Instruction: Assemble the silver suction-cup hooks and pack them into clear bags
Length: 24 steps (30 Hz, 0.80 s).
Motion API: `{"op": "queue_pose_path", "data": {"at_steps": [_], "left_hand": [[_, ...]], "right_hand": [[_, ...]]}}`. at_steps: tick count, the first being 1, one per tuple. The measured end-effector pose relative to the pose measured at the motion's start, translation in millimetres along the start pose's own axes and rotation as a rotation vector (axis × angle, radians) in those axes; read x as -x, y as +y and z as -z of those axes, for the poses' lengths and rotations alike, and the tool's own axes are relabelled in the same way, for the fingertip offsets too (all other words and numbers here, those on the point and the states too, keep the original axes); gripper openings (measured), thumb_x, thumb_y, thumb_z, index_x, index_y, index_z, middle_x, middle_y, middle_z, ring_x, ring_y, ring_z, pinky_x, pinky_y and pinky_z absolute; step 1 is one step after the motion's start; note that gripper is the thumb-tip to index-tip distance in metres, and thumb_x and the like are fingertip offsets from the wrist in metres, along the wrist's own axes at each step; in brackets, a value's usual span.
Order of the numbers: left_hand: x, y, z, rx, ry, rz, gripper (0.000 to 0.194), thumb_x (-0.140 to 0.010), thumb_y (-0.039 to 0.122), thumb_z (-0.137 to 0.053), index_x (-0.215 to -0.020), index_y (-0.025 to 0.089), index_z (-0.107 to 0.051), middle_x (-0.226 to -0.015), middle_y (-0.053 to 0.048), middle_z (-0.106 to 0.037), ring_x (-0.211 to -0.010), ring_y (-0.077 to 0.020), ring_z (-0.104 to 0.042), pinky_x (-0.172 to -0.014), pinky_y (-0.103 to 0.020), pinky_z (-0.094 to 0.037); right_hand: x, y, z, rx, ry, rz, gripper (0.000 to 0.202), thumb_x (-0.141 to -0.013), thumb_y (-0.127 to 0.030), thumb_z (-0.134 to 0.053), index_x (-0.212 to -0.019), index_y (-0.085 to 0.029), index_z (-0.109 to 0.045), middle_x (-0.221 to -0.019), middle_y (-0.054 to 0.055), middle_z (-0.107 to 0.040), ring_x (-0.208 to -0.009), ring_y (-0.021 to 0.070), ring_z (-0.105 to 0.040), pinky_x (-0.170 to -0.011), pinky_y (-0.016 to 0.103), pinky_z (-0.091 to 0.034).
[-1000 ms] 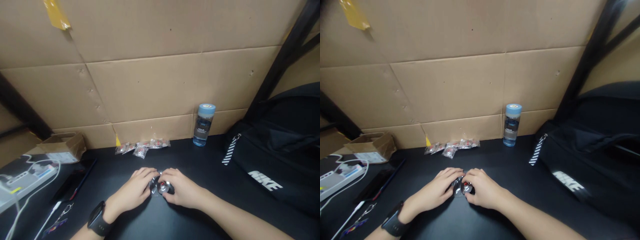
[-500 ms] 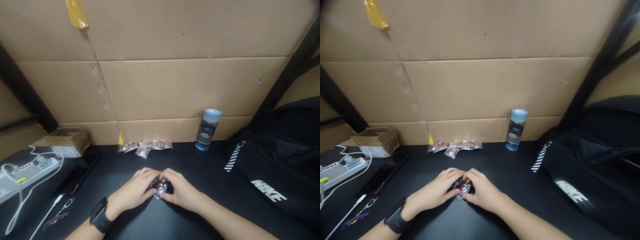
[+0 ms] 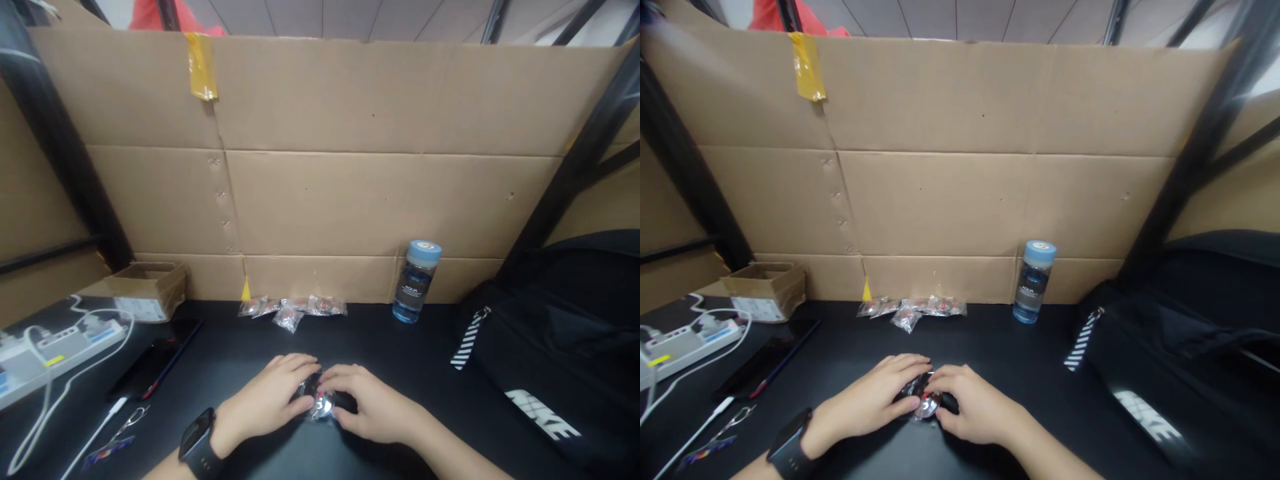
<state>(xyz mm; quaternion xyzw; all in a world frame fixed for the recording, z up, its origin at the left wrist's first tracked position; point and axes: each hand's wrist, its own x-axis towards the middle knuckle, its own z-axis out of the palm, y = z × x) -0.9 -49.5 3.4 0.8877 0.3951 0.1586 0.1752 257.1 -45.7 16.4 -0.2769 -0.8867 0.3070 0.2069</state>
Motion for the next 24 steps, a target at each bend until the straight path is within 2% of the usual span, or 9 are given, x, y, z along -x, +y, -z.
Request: {"op": "queue_pose_path", "data": {"at_steps": [3, 6, 9, 12, 18, 21, 24], "left_hand": [[-0.5, -0.9, -0.2, -0.019, -0.016, 0.000, 0.053, -0.097, 0.034, -0.066, -0.147, 0.028, -0.053, -0.150, -0.008, -0.058, -0.140, -0.0315, -0.051, -0.117, -0.052, -0.042], [-0.7, 1.8, 2.3, -0.007, -0.016, -0.026, 0.051, -0.097, 0.035, -0.067, -0.146, 0.030, -0.055, -0.148, -0.007, -0.060, -0.140, -0.0316, -0.052, -0.118, -0.051, -0.042], [-1.2, 6.0, 5.8, 0.003, -0.023, -0.068, 0.046, -0.098, 0.034, -0.066, -0.142, 0.030, -0.058, -0.143, -0.006, -0.064, -0.138, -0.0307, -0.054, -0.118, -0.050, -0.041], [-1.8, 8.5, 7.8, 0.001, -0.028, -0.094, 0.043, -0.098, 0.033, -0.065, -0.141, 0.030, -0.058, -0.141, -0.006, -0.065, -0.136, -0.0302, -0.055, -0.120, -0.051, -0.039], [-0.8, 7.2, 4.7, 0.000, -0.026, -0.104, 0.043, -0.098, 0.032, -0.066, -0.140, 0.030, -0.059, -0.140, -0.006, -0.065, -0.136, -0.0318, -0.054, -0.119, -0.053, -0.041], [0.5, 6.3, 2.9, -0.012, -0.026, -0.105, 0.046, -0.097, 0.029, -0.066, -0.142, 0.030, -0.057, -0.141, -0.007, -0.065, -0.137, -0.0321, -0.054, -0.117, -0.053, -0.042], [1.2, 7.6, 4.7, -0.019, -0.018, -0.112, 0.045, -0.098, 0.027, -0.064, -0.143, 0.029, -0.057, -0.144, -0.008, -0.063, -0.138, -0.0312, -0.054, -0.118, -0.051, -0.041]], "right_hand": [[-1.1, 2.1, -1.1, -0.017, 0.016, 0.011, 0.031, -0.088, -0.017, -0.072, -0.117, -0.026, -0.074, -0.119, 0.004, -0.073, -0.114, 0.0208, -0.067, -0.104, 0.031, -0.046], [-4.1, 10.0, -8.2, -0.026, 0.074, -0.026, 0.024, -0.082, -0.018, -0.081, -0.105, -0.023, -0.075, -0.108, 0.003, -0.073, -0.099, 0.0190, -0.069, -0.092, 0.028, -0.052], [-6.4, 18.9, -14.8, -0.036, 0.115, -0.079, 0.028, -0.074, -0.021, -0.089, -0.097, -0.022, -0.074, -0.103, 0.001, -0.069, -0.086, 0.0159, -0.067, -0.081, 0.025, -0.052], [-7.0, 24.5, -17.9, -0.048, 0.126, -0.077, 0.033, -0.069, -0.026, -0.094, -0.094, -0.022, -0.072, -0.100, 0.000, -0.066, -0.081, 0.0143, -0.064, -0.076, 0.024, -0.052], [-7.5, 20.3, -23.2, -0.124, 0.149, -0.074, 0.048, -0.068, -0.026, -0.095, -0.107, -0.025, -0.067, -0.119, 0.001, -0.059, -0.076, 0.0107, -0.063, -0.071, 0.022, -0.055], [-8.8, 10.8, -26.3, 0.011, 0.166, -0.103, 0.052, -0.067, -0.030, -0.096, -0.108, -0.028, -0.065, -0.122, 0.000, -0.060, -0.077, 0.0122, -0.064, -0.072, 0.024, -0.055], [-8.5, 2.5, -25.3, 0.182, 0.166, -0.111, 0.055, -0.066, -0.038, -0.096, -0.110, -0.029, -0.063, -0.123, 0.000, -0.062, -0.087, 0.0174, -0.067, -0.077, 0.028, -0.054]]}}
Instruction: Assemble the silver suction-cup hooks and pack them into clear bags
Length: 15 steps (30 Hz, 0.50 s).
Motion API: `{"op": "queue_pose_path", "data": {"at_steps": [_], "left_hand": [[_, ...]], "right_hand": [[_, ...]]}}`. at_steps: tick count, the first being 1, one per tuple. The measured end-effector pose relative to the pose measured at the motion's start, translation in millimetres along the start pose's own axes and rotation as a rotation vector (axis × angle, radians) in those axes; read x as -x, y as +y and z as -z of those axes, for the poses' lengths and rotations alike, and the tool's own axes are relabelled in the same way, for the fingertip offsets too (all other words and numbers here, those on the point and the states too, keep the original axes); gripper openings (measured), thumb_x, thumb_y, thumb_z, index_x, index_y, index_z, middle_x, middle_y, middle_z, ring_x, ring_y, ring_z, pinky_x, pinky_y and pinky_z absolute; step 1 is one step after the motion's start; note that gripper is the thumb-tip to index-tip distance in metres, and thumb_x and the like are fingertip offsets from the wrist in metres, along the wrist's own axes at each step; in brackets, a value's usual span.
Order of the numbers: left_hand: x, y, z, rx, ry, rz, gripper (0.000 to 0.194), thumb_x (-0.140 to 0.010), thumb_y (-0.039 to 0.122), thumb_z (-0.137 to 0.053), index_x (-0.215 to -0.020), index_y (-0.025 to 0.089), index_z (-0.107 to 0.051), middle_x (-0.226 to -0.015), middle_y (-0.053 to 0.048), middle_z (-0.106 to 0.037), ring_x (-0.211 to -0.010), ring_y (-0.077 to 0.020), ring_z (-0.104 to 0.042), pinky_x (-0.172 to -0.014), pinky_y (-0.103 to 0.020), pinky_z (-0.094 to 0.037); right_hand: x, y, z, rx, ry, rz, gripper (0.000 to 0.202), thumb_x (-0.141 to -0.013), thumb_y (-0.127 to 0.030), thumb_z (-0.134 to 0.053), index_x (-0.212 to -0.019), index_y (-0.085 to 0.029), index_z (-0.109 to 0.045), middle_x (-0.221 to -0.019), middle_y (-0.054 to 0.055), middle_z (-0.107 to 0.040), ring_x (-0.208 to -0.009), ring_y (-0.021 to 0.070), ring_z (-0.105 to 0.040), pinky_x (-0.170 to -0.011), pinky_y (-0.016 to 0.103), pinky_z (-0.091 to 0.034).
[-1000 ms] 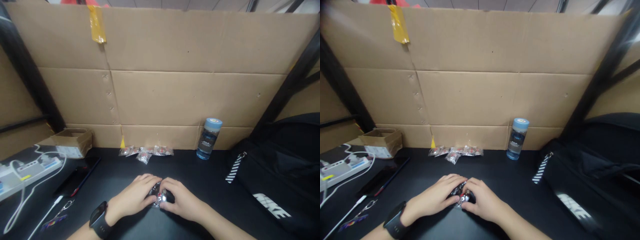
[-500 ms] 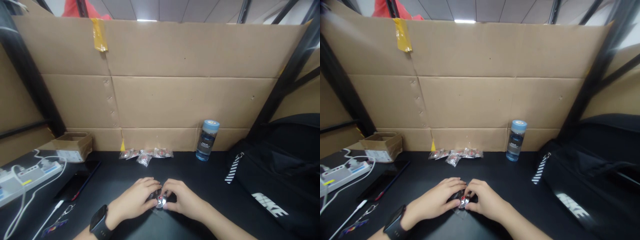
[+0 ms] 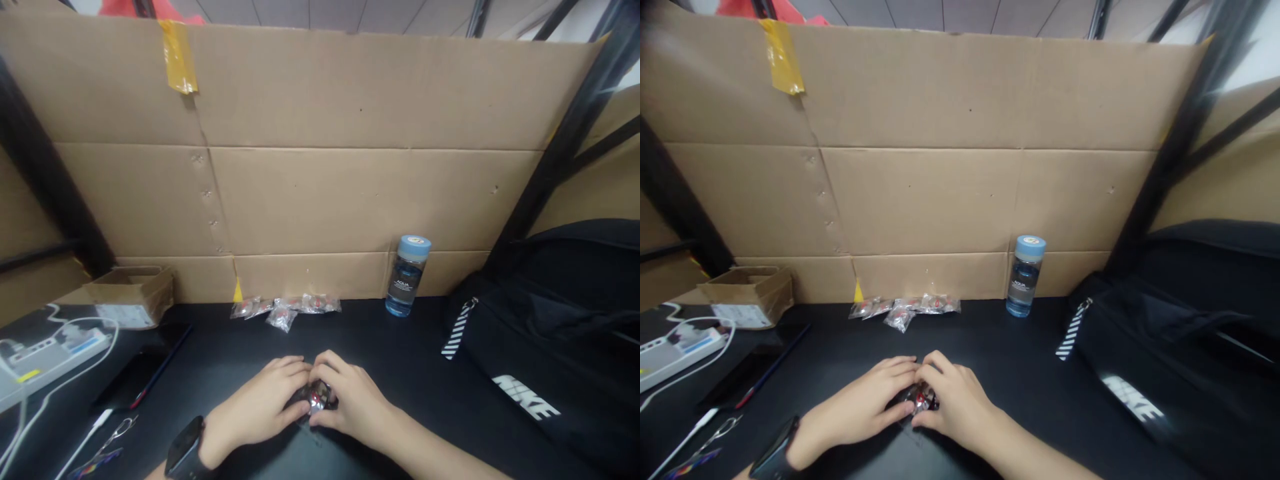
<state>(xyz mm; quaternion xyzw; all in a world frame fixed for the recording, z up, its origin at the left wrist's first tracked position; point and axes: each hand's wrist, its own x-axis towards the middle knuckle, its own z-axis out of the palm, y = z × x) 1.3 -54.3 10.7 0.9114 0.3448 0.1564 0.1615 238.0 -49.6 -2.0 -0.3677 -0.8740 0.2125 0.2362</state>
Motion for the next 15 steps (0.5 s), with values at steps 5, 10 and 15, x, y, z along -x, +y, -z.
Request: {"op": "queue_pose_path", "data": {"at_steps": [5, 10, 15], "left_hand": [[-2.6, 5.0, 7.1, 0.027, -0.053, 0.022, 0.050, -0.092, 0.047, -0.071, -0.137, 0.027, -0.061, -0.141, -0.009, -0.065, -0.136, -0.0331, -0.054, -0.120, -0.053, -0.037], [-5.8, 4.6, 0.5, 0.031, -0.013, 0.073, 0.065, -0.073, 0.046, -0.086, -0.129, 0.024, -0.064, -0.135, -0.011, -0.067, -0.132, -0.0380, -0.056, -0.115, -0.053, -0.041], [-7.4, 8.6, -6.9, 0.072, 0.071, 0.046, 0.039, -0.076, 0.011, -0.064, -0.112, 0.025, -0.068, -0.123, -0.007, -0.071, -0.118, -0.0274, -0.064, -0.109, -0.041, -0.046]], "right_hand": [[4.5, -0.9, 11.2, -0.046, -0.059, 0.134, 0.032, -0.081, -0.024, -0.079, -0.110, -0.027, -0.065, -0.118, 0.002, -0.063, -0.099, 0.0183, -0.066, -0.086, 0.026, -0.052], [4.5, 1.7, 15.1, -0.063, -0.014, 0.147, 0.043, -0.079, -0.013, -0.069, -0.119, -0.026, -0.064, -0.123, 0.006, -0.061, -0.109, 0.0215, -0.061, -0.094, 0.030, -0.051], [3.3, 3.9, 13.7, 0.003, -0.036, 0.096, 0.020, -0.085, -0.021, -0.071, -0.104, -0.025, -0.066, -0.109, 0.003, -0.066, -0.098, 0.0203, -0.063, -0.088, 0.029, -0.051]]}}
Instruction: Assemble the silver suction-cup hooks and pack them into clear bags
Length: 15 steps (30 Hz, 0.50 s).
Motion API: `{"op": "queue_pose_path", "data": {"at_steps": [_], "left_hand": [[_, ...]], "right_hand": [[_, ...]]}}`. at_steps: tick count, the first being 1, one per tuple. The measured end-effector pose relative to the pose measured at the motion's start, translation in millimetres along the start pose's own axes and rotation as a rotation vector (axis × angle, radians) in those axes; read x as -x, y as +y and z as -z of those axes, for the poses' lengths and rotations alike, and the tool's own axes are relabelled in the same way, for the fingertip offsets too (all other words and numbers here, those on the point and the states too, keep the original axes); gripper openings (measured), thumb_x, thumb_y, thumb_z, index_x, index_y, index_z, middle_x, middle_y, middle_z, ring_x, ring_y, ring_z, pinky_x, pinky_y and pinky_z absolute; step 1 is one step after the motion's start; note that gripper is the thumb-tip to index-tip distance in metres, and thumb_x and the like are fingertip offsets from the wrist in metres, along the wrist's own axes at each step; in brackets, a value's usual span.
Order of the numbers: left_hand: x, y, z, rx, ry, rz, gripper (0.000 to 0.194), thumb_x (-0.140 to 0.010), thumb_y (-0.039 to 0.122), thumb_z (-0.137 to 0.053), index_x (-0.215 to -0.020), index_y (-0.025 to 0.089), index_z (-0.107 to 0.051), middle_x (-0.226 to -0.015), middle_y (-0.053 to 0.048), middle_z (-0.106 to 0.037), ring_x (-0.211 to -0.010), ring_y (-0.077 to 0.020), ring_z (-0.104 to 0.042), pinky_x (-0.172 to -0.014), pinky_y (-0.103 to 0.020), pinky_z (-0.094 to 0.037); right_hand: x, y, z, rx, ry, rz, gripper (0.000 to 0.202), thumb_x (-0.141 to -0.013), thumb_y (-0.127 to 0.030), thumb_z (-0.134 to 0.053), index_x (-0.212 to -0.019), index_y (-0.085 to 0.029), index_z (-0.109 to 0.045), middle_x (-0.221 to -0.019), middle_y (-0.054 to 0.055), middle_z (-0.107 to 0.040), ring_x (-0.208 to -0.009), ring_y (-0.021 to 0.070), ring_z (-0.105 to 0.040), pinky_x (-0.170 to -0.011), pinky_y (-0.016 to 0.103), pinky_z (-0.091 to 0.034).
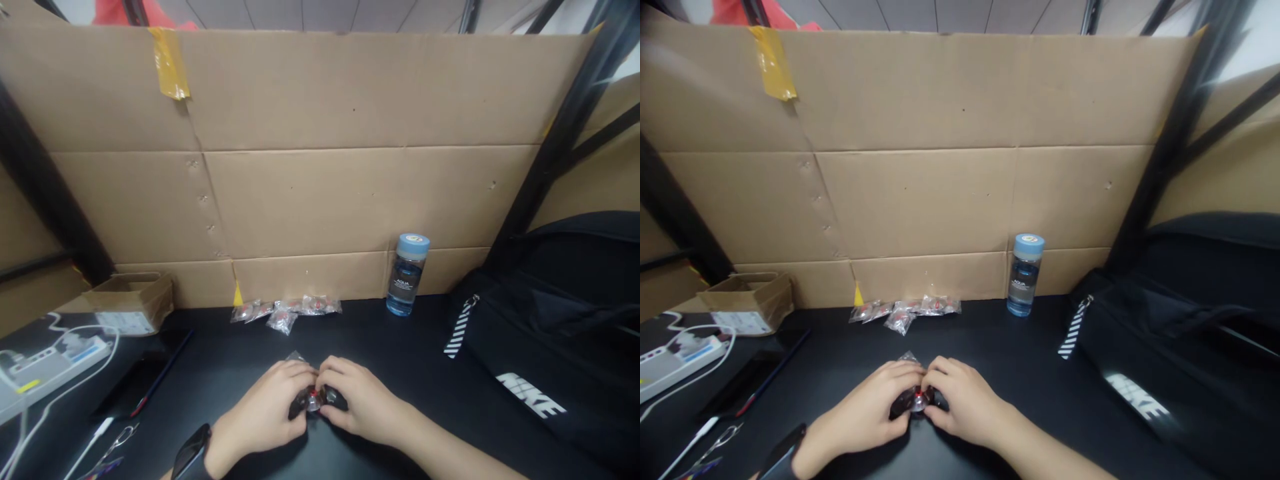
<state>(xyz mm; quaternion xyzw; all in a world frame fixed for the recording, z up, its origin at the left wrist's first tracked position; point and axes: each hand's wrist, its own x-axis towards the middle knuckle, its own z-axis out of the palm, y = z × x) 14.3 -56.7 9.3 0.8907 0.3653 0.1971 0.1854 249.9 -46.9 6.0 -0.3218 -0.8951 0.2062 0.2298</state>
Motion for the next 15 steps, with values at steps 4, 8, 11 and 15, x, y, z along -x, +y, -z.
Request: {"op": "queue_pose_path", "data": {"at_steps": [4, 8, 11, 15], "left_hand": [[-1.0, 1.2, -0.7, 0.012, 0.050, -0.020, 0.039, -0.078, 0.006, -0.057, -0.109, 0.025, -0.069, -0.116, -0.006, -0.073, -0.110, -0.0253, -0.066, -0.103, -0.038, -0.050], [-1.5, -1.0, -1.0, 0.014, 0.086, -0.024, 0.025, -0.090, 0.012, -0.057, -0.108, 0.024, -0.070, -0.110, -0.006, -0.074, -0.103, -0.0235, -0.068, -0.097, -0.035, -0.052], [-1.3, -1.1, -0.4, 0.017, 0.089, -0.015, 0.022, -0.095, 0.015, -0.057, -0.110, 0.025, -0.070, -0.111, -0.004, -0.075, -0.101, -0.0227, -0.069, -0.096, -0.034, -0.052], [-1.4, 0.2, 1.6, 0.029, 0.097, -0.006, 0.025, -0.097, 0.016, -0.057, -0.115, 0.027, -0.070, -0.113, -0.002, -0.075, -0.101, -0.0211, -0.069, -0.096, -0.033, -0.051]], "right_hand": [[1.0, 1.5, 2.3, -0.019, 0.009, -0.016, 0.017, -0.085, -0.018, -0.069, -0.101, -0.024, -0.067, -0.103, 0.002, -0.067, -0.093, 0.0187, -0.065, -0.086, 0.028, -0.051], [0.4, 4.9, -0.4, -0.053, 0.021, 0.018, 0.024, -0.081, -0.011, -0.066, -0.101, -0.023, -0.068, -0.103, 0.002, -0.067, -0.094, 0.0188, -0.066, -0.087, 0.028, -0.052], [-0.4, 9.0, -5.3, -0.063, 0.045, 0.008, 0.027, -0.077, -0.007, -0.067, -0.099, -0.023, -0.067, -0.102, 0.002, -0.066, -0.091, 0.0181, -0.065, -0.083, 0.026, -0.052], [-0.6, 11.9, -8.0, -0.049, 0.088, -0.016, 0.027, -0.079, -0.004, -0.064, -0.098, -0.023, -0.067, -0.098, 0.001, -0.065, -0.087, 0.0164, -0.064, -0.079, 0.025, -0.050]]}}
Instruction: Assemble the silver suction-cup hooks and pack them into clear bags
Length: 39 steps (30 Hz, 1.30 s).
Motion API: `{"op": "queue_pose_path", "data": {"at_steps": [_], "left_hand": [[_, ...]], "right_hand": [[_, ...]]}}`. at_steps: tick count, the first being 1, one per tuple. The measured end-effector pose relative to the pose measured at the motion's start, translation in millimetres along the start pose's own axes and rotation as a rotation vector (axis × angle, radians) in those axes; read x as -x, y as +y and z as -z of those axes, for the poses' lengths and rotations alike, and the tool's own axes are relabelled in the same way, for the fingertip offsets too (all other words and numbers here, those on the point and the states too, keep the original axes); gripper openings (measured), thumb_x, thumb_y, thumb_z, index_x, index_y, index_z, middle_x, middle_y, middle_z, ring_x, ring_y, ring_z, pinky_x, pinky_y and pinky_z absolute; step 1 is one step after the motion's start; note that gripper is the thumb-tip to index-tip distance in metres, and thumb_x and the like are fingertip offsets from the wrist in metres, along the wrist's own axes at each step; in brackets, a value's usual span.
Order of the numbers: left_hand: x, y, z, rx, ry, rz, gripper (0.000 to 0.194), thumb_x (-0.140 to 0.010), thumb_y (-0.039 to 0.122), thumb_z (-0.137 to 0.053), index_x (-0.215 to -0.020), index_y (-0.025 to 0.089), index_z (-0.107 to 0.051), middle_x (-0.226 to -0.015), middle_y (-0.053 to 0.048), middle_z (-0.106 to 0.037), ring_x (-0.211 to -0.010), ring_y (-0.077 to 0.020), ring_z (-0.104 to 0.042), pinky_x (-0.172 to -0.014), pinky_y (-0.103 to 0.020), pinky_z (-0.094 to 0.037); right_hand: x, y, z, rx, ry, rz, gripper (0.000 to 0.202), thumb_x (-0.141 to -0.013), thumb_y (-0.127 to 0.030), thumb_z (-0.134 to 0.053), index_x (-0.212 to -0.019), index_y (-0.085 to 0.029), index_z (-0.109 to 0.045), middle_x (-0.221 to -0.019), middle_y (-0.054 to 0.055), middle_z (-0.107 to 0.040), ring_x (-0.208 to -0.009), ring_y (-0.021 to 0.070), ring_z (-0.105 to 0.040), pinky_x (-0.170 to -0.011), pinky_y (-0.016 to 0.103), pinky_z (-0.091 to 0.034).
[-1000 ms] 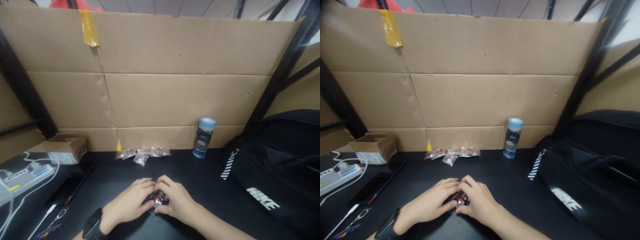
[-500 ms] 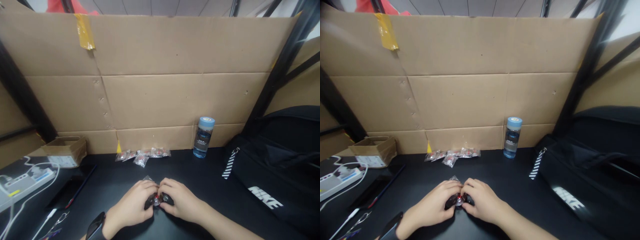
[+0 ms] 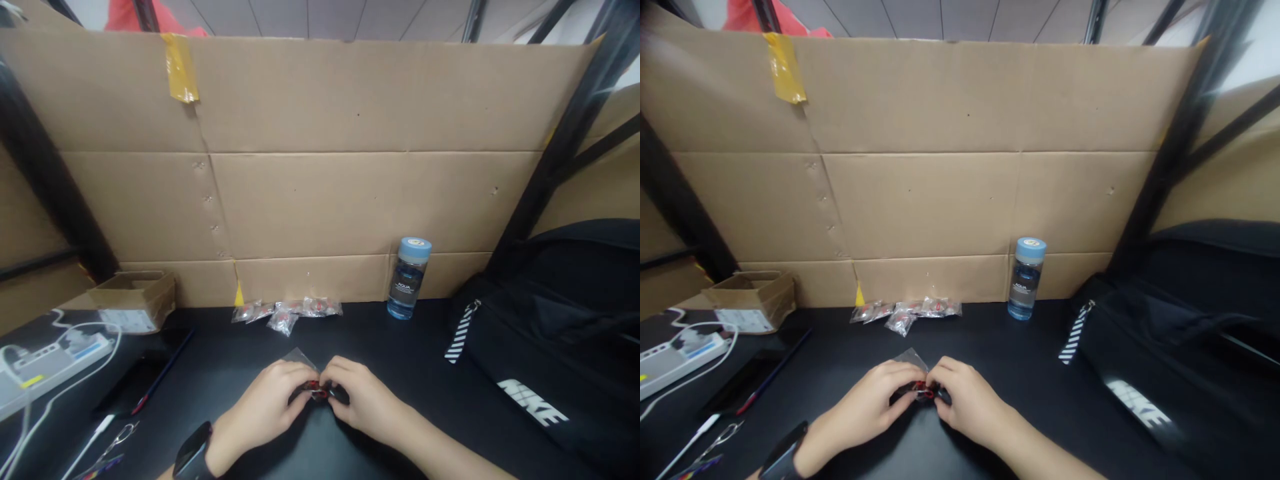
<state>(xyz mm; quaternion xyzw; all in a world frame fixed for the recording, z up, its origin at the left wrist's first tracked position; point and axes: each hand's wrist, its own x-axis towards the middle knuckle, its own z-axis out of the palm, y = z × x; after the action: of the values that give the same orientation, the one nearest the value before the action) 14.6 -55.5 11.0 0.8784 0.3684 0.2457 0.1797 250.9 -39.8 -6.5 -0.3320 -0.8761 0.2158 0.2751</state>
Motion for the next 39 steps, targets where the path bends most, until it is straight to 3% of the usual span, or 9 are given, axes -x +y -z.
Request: {"op": "queue_pose_path", "data": {"at_steps": [13, 21, 31, 39], "left_hand": [[-0.9, -0.7, 1.1, 0.005, 0.071, -0.007, 0.024, -0.105, 0.025, -0.050, -0.117, 0.030, -0.070, -0.115, -0.001, -0.077, -0.101, -0.0193, -0.071, -0.094, -0.032, -0.051], [0.0, -8.5, 3.8, -0.020, 0.249, -0.066, 0.018, -0.103, 0.026, -0.059, -0.114, 0.029, -0.072, -0.114, 0.000, -0.079, -0.101, -0.0185, -0.073, -0.090, -0.031, -0.055], [-0.4, -6.3, 6.3, 0.041, 0.403, -0.164, 0.018, -0.099, 0.019, -0.067, -0.112, 0.028, -0.074, -0.107, 0.001, -0.080, -0.096, -0.0152, -0.075, -0.088, -0.026, -0.057], [-0.4, -5.7, 6.4, 0.030, 0.465, -0.194, 0.015, -0.095, 0.018, -0.072, -0.107, 0.027, -0.076, -0.101, 0.002, -0.082, -0.089, -0.0150, -0.076, -0.082, -0.025, -0.058]], "right_hand": [[-2.3, -1.0, 2.3, 0.079, 0.107, -0.120, 0.018, -0.088, -0.014, -0.064, -0.090, -0.024, -0.078, -0.084, 0.001, -0.076, -0.074, 0.0171, -0.069, -0.071, 0.026, -0.050], [-3.9, -4.8, 5.9, -0.081, 0.256, -0.013, 0.016, -0.092, -0.016, -0.063, -0.096, -0.022, -0.077, -0.084, 0.003, -0.074, -0.072, 0.0157, -0.067, -0.066, 0.025, -0.051], [-4.8, -15.0, 16.9, -0.140, 0.388, 0.247, 0.020, -0.100, -0.013, -0.058, -0.108, -0.020, -0.075, -0.091, 0.007, -0.073, -0.079, 0.0174, -0.068, -0.070, 0.028, -0.056], [-4.7, -15.0, 16.2, -0.113, 0.396, 0.265, 0.019, -0.097, -0.009, -0.061, -0.105, -0.020, -0.074, -0.088, 0.007, -0.072, -0.077, 0.0170, -0.068, -0.070, 0.028, -0.055]]}}
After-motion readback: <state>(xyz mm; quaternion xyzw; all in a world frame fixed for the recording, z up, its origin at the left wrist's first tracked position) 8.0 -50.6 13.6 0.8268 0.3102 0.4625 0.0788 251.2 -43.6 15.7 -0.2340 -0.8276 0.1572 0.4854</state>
